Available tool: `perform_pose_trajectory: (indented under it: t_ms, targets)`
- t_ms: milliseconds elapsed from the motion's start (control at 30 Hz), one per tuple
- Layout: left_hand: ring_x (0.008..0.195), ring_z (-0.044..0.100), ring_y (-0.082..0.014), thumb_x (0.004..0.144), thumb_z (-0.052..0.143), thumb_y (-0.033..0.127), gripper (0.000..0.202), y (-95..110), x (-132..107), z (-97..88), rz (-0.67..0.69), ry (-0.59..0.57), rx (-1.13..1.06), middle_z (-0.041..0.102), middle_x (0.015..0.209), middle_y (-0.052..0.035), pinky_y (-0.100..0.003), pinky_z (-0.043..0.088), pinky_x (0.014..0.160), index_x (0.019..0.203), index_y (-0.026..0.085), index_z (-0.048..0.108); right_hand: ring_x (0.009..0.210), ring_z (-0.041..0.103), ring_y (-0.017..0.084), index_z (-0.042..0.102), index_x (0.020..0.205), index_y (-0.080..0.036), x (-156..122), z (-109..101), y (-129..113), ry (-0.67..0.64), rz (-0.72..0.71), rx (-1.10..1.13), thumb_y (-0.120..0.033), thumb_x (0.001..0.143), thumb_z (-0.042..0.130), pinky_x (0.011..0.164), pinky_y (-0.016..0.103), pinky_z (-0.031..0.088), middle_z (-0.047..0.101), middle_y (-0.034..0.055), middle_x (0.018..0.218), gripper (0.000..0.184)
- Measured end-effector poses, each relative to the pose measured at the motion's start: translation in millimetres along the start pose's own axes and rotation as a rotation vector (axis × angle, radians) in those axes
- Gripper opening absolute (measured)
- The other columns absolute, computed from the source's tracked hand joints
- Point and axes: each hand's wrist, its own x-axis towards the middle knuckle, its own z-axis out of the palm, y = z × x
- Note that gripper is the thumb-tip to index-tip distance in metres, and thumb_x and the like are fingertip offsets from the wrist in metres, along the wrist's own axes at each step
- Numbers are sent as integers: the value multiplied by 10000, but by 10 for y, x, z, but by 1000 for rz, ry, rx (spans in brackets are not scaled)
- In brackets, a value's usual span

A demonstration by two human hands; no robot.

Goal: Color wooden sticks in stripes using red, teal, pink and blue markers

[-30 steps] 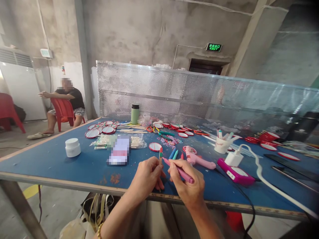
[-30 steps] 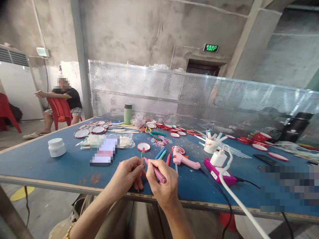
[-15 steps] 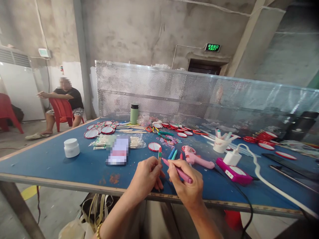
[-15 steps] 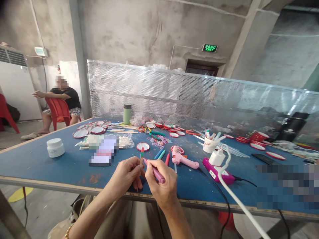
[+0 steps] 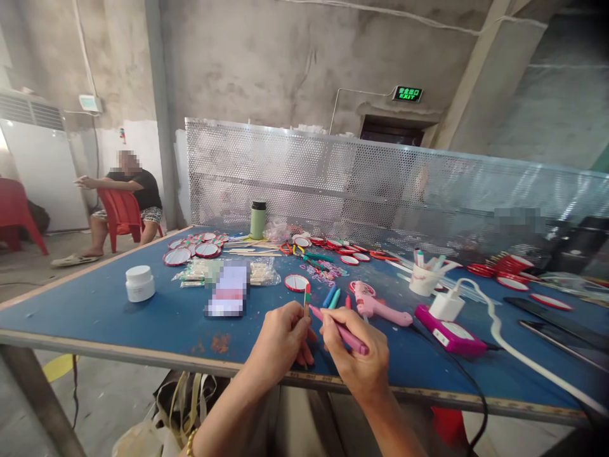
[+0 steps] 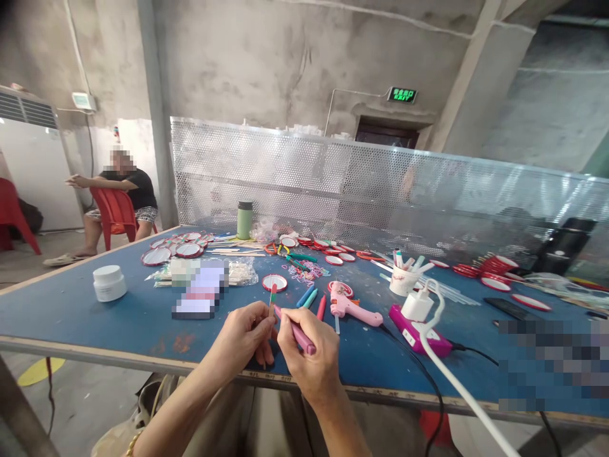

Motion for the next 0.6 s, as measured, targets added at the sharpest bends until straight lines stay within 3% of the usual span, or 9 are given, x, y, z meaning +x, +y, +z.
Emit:
perform_pose_trajectory:
  t_ms: [233, 433, 600]
  targets:
    - [397, 607, -106, 889, 486, 329, 215, -1, -8, -6, 0, 8, 2, 644, 582, 12, -162, 438, 366, 730, 184, 495, 548, 674, 121, 673, 871, -200, 3, -2, -1, 14, 3, -8, -164, 921, 559, 581, 220, 534, 730, -4, 691, 130]
    - [386, 590, -110, 901, 483, 356, 245, -6, -13, -7, -13, 2, 6, 590, 491, 29, -166, 438, 375, 732, 181, 522, 557, 676, 121, 673, 864, -194, -11, 2, 7, 14, 3, -15, -160, 919, 563, 578, 219, 525, 726, -1, 690, 128]
    - [401, 607, -112, 897, 481, 336, 219, -5, -10, -6, -11, 2, 1, 646, 580, 13, -172, 439, 372, 744, 184, 517, 556, 680, 118, 669, 873, -196, -16, 5, 7, 16, 9, -9, -158, 921, 562, 576, 216, 530, 728, -5, 697, 123]
